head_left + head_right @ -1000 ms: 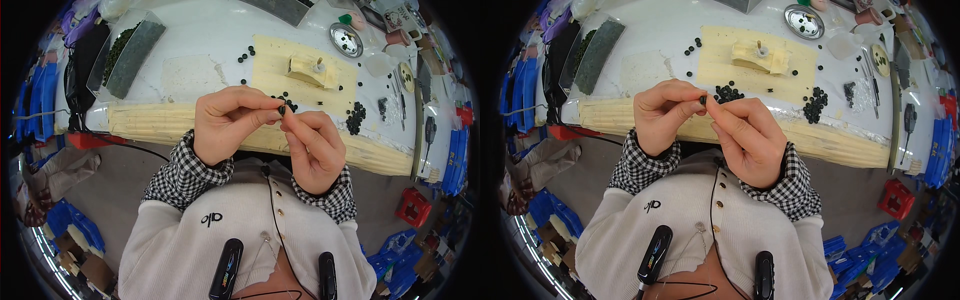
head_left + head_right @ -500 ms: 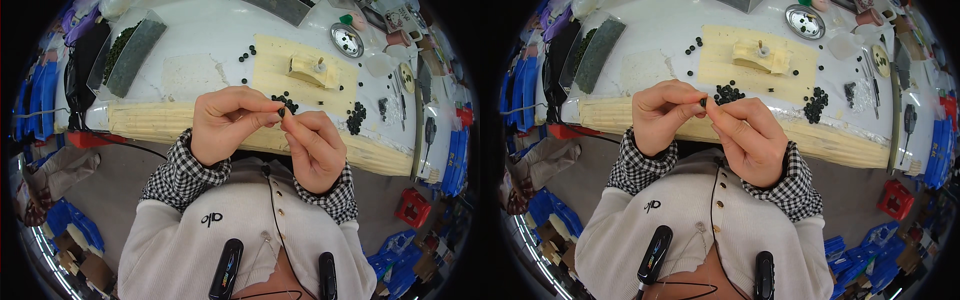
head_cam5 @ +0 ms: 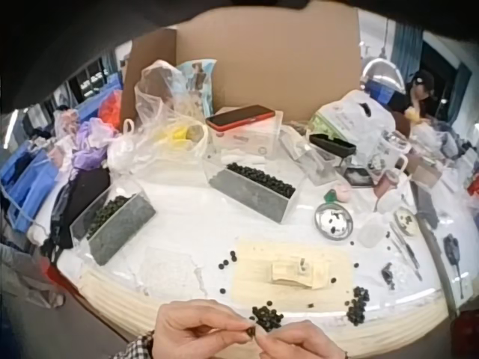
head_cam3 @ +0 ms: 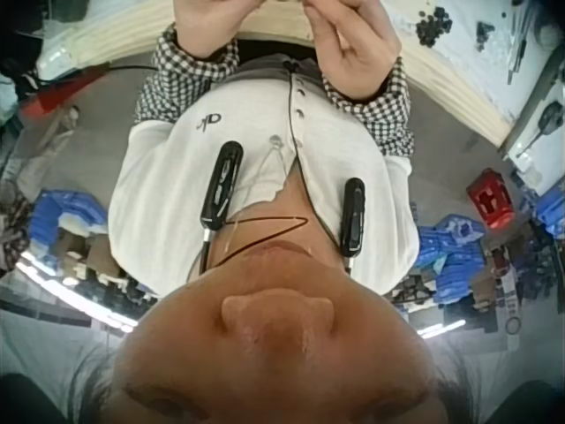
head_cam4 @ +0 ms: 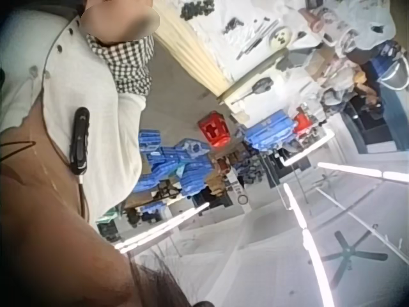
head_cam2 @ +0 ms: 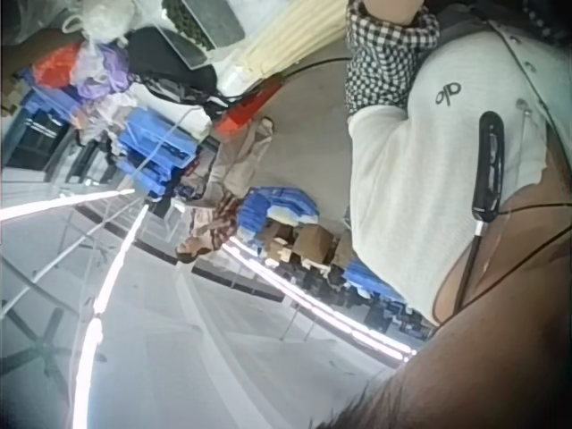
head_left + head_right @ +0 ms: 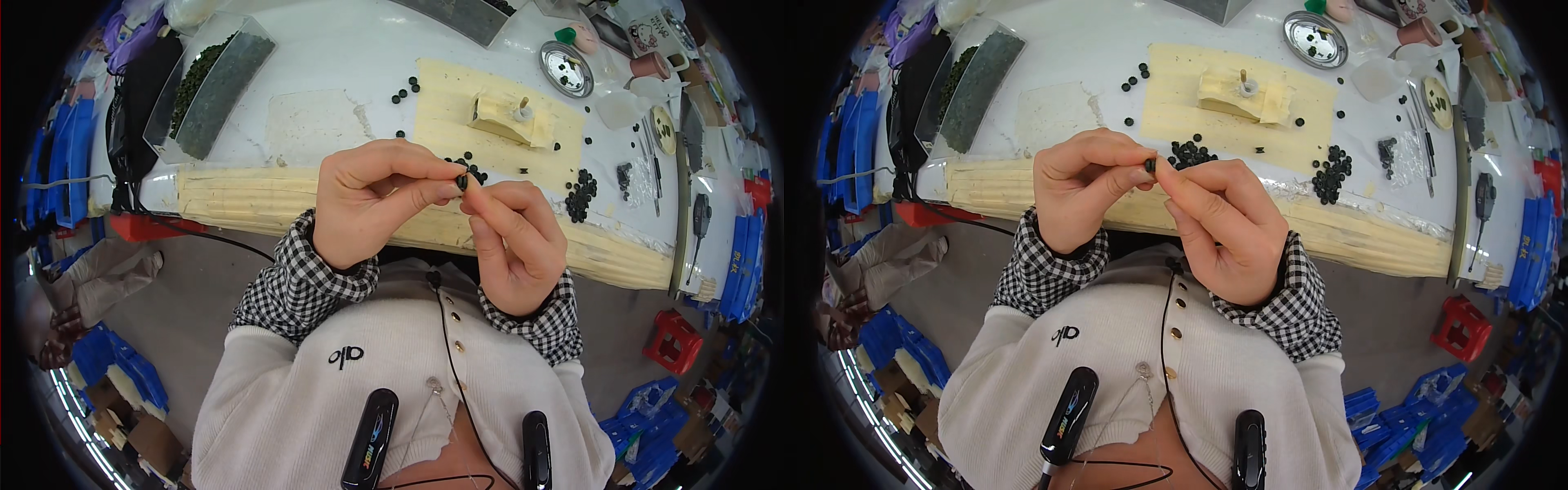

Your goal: Manually assembling small black plastic components at a factory workstation.

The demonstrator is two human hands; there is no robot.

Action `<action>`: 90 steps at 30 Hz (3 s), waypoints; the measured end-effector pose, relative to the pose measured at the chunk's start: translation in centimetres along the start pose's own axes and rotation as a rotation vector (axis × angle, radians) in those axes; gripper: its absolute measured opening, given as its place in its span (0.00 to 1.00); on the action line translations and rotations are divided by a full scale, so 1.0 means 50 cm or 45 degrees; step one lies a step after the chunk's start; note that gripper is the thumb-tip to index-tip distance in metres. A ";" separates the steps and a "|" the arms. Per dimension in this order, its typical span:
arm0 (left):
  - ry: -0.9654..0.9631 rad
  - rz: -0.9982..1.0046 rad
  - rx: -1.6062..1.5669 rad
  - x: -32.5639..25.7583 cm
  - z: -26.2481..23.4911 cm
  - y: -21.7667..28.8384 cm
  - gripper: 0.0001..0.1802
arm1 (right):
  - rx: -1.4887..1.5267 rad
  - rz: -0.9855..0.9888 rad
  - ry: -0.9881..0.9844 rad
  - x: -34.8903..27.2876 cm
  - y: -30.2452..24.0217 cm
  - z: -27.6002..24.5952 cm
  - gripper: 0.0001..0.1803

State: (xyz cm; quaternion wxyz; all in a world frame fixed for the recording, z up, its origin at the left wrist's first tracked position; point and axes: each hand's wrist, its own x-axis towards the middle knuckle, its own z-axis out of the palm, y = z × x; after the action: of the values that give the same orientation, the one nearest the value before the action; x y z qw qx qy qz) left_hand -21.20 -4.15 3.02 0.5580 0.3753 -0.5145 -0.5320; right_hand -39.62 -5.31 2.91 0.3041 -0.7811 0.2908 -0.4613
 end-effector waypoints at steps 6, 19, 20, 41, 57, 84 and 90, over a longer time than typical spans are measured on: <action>0.021 0.015 0.038 -0.001 0.002 -0.001 0.08 | 0.020 0.040 -0.013 0.004 -0.004 -0.006 0.21; 0.052 -0.028 -0.024 0.000 -0.001 -0.008 0.08 | -0.638 -0.016 0.265 0.100 0.067 -0.078 0.10; 0.050 -0.071 -0.095 -0.001 -0.004 -0.011 0.08 | -0.665 -0.026 0.217 0.107 0.072 -0.077 0.09; -0.276 -0.598 -1.423 -0.007 -0.003 -0.055 0.08 | 0.408 0.117 0.181 0.099 -0.023 -0.042 0.06; -0.278 -0.624 -1.425 -0.008 -0.004 -0.057 0.10 | 0.563 0.204 0.081 0.103 -0.015 -0.024 0.05; 0.094 -0.299 -0.299 0.000 0.005 -0.020 0.09 | -0.069 0.074 0.491 0.114 0.044 -0.056 0.07; 0.225 -0.038 0.039 0.001 0.007 -0.010 0.10 | -0.790 -0.055 0.330 0.121 0.083 -0.059 0.07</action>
State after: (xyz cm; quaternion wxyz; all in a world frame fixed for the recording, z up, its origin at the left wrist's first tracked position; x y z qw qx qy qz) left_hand -21.66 -4.21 2.62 0.5874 0.4369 -0.4656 -0.4973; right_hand -40.53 -13.06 4.27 0.0025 -0.7774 0.4369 -0.4525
